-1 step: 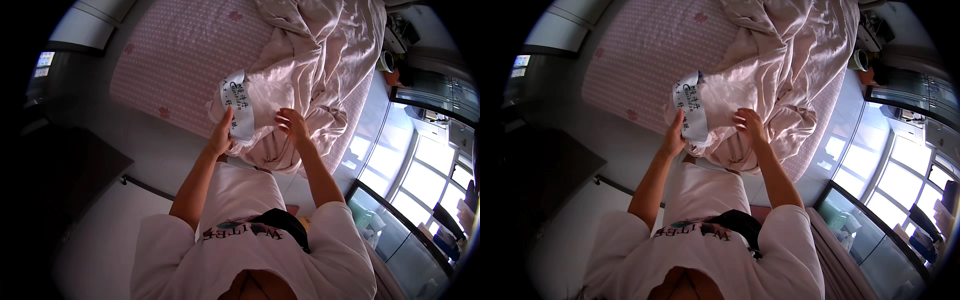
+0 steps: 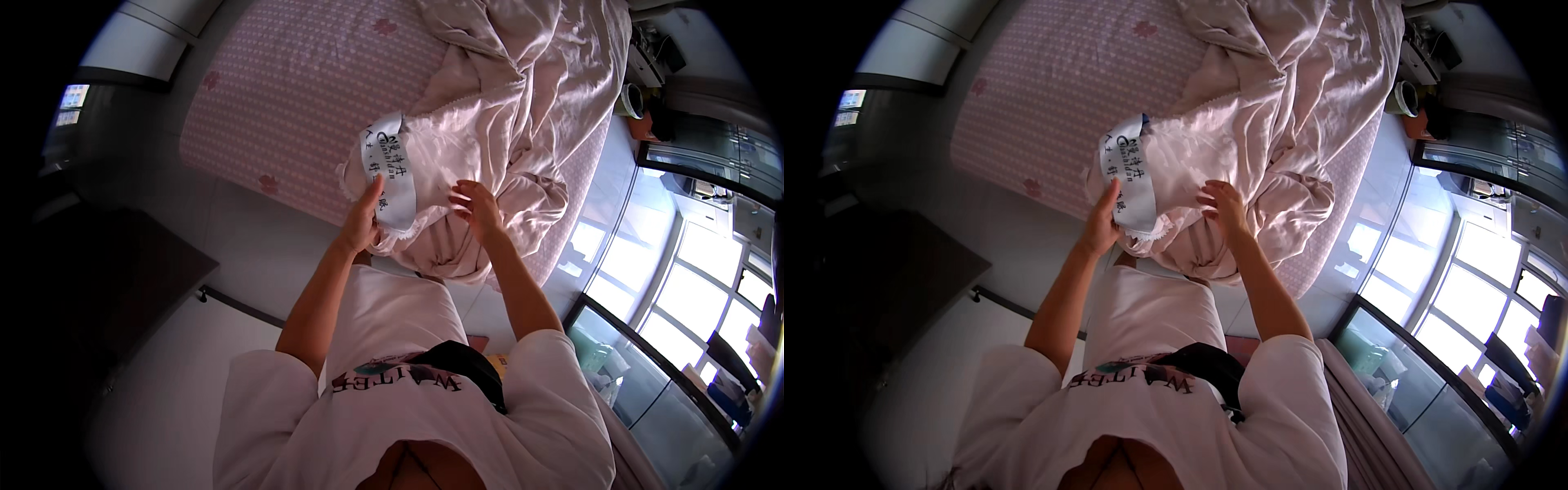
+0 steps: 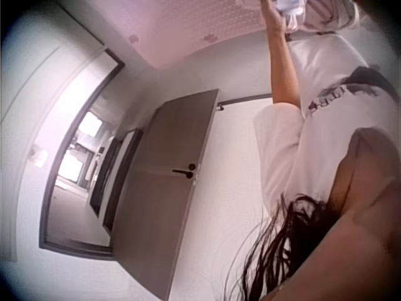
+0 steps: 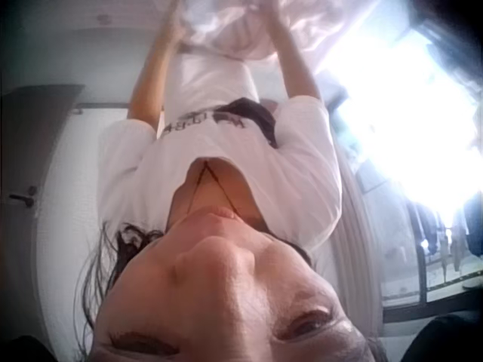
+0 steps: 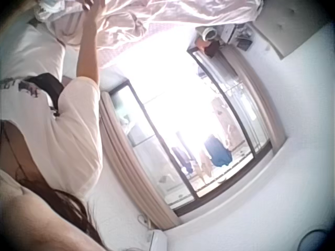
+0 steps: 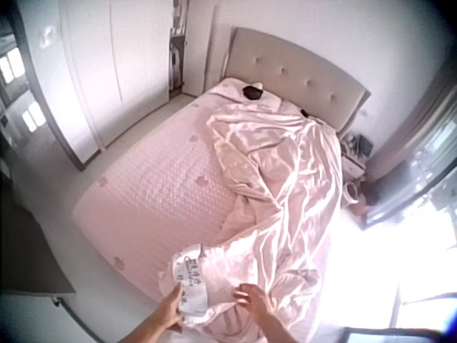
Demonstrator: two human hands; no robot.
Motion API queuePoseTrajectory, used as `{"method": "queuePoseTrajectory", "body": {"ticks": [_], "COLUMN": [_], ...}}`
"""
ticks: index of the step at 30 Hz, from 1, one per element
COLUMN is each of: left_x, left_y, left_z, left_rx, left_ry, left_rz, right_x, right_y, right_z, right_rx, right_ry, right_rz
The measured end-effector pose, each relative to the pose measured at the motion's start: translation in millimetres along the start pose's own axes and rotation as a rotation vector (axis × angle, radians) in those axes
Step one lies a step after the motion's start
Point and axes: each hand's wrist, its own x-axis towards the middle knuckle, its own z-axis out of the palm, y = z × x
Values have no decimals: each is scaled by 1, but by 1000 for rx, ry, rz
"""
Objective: The person folds a large pink satin duvet cover on a bed. They repeatedly lift, shake, and smooth the fabric, then fold it into sections. The person handles the bedding by hand throughout the process.
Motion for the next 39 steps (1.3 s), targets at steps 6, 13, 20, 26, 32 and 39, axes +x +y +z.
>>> {"method": "queuePoseTrajectory", "body": {"ticks": [6,13,20,26,32,39], "left_x": [3,1,13,-115,-185,-119], "left_y": [21,43,178,418,437,256], "left_z": [-15,-35,-96,-212,-290,-429], "left_rx": [31,16,-168,117,75,102], "left_ry": [6,-45,39,659,1233,1169], "left_rz": [-88,-51,415,1033,1030,371], "right_x": [5,47,112,15,19,84], "right_y": [28,33,-29,-134,-46,130], "right_z": [18,39,151,359,249,-87], "right_rx": [-233,320,336,218,-167,-365], "right_ry": [240,424,-203,-1031,-822,432], "right_rz": [-19,305,-194,-471,-576,-258]}}
